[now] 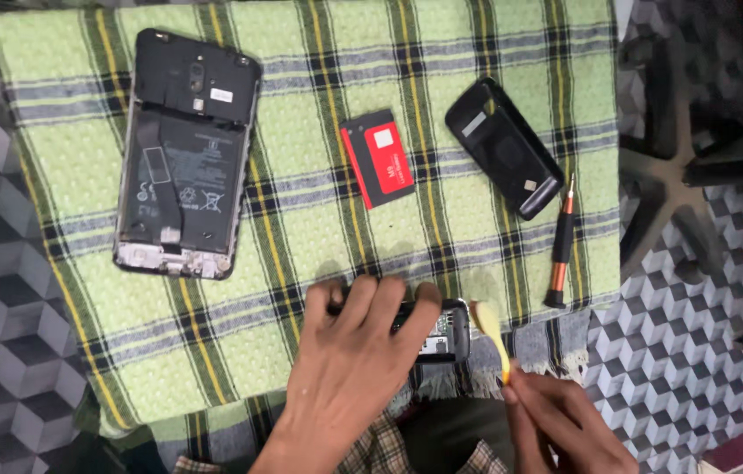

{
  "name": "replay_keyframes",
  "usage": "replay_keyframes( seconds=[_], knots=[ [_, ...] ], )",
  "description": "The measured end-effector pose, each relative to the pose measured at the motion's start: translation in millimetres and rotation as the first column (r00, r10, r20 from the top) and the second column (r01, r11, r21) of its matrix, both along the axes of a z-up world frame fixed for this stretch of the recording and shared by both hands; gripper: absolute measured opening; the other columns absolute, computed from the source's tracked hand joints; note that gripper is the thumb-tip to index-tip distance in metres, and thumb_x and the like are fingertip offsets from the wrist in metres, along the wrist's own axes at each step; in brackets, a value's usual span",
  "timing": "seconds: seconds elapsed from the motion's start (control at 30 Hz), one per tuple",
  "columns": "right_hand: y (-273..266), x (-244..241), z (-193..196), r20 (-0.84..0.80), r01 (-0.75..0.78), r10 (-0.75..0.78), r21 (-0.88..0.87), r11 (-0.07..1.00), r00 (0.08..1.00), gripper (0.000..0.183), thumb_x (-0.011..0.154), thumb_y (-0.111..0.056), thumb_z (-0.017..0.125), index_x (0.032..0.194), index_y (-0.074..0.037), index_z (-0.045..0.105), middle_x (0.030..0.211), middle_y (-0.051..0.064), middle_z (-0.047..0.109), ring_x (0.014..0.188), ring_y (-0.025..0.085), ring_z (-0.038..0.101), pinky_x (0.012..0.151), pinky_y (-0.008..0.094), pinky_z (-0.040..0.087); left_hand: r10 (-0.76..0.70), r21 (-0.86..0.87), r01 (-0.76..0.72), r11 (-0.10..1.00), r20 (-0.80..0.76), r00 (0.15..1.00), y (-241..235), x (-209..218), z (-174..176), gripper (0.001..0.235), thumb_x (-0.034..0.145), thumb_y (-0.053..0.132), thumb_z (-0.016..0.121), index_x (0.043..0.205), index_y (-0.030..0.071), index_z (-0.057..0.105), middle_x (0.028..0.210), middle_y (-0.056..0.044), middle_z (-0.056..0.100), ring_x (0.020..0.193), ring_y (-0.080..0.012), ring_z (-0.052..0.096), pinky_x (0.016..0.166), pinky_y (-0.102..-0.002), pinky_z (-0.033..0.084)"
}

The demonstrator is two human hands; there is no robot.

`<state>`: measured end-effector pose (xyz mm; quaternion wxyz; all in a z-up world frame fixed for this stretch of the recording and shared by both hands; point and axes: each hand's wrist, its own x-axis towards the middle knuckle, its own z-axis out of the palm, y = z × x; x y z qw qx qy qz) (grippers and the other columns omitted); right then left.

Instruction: The person uses a yellow toothbrush to scrub the exposed circuit board and internal components of a disassembled mobile phone. The person holds the phone in one hand and brushes the board with the other, rotating the device to access different areas.

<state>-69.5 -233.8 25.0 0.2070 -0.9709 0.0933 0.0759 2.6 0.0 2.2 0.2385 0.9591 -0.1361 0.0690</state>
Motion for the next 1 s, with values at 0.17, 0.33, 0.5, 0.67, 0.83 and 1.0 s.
replay_keyframes(
  seconds=[0.17,0.33,0.5,0.67,0.83,1.0],
  knots=[
    [4,0,-4,0.178,-0.171,0.153,0.091,0.981,0.972,0.026,0.082,0.001,0.075,0.106,-0.008,0.079,0.094,0.015,0.075,0.084,0.018,0.077,0.07,0.026,0.062,-0.01,0.037,0.01,0.999,-0.001,1.0,1,-3,-2,0.028,0.088,0.017,0.066,0.116,0.018,0.065,0.096,0.001,0.054,0.093,-0.0174,0.056,0.085,-0.043,0.042],
    [26,17,4,0.201,-0.066,0.041,0.119,0.991,0.979,0.016,0.083,0.004,0.075,0.097,-0.003,0.079,0.095,0.016,0.077,0.086,0.019,0.08,0.069,0.026,0.065,0.005,0.016,-0.005,1.0,-0.007,1.0,-1,0,0,0.028,0.087,0.015,0.066,0.114,0.018,0.065,0.095,0.001,0.055,0.093,-0.0176,0.057,0.082,-0.043,0.041],
    [28,14,2,0.194,-0.015,-0.004,0.095,0.995,0.981,0.016,0.083,0.002,0.076,0.098,-0.003,0.079,0.096,0.015,0.078,0.091,0.02,0.08,0.075,0.028,0.061,0.011,-0.008,-0.011,1.0,-0.016,1.0,-1,-2,-1,0.028,0.088,0.017,0.066,0.116,0.016,0.065,0.098,0.0,0.056,0.094,-0.0186,0.057,0.085,-0.044,0.042],
    [6,-6,-15,0.18,-0.168,0.154,0.069,0.983,0.972,0.024,0.084,-0.002,0.075,0.107,-0.009,0.077,0.097,0.014,0.075,0.088,0.02,0.079,0.075,0.029,0.061,0.022,0.015,-0.022,1.0,0.017,1.0,0,-2,-2,0.027,0.087,0.017,0.066,0.115,0.016,0.066,0.099,0.0,0.057,0.095,-0.019,0.057,0.086,-0.044,0.043],
    [-16,-27,-28,0.088,-0.104,0.096,0.091,0.99,0.992,0.027,0.083,0.003,0.072,0.107,-0.008,0.079,0.096,0.015,0.076,0.087,0.022,0.079,0.072,0.031,0.063,0.016,-0.013,-0.016,1.0,-0.009,1.0,-2,-2,-2,0.026,0.088,0.016,0.066,0.114,0.015,0.066,0.097,-0.001,0.056,0.093,-0.019,0.056,0.083,-0.044,0.042],
    [-17,-20,-31,0.115,-0.297,0.289,0.052,0.954,0.95,0.03,0.08,0.003,0.074,0.109,-0.006,0.076,0.094,0.016,0.075,0.089,0.023,0.077,0.076,0.031,0.061,0.017,0.004,-0.017,1.0,-0.01,1.0,-1,-1,2,0.027,0.087,0.016,0.066,0.114,0.015,0.066,0.097,-0.001,0.056,0.094,-0.0198,0.056,0.082,-0.043,0.042]
  ],
)
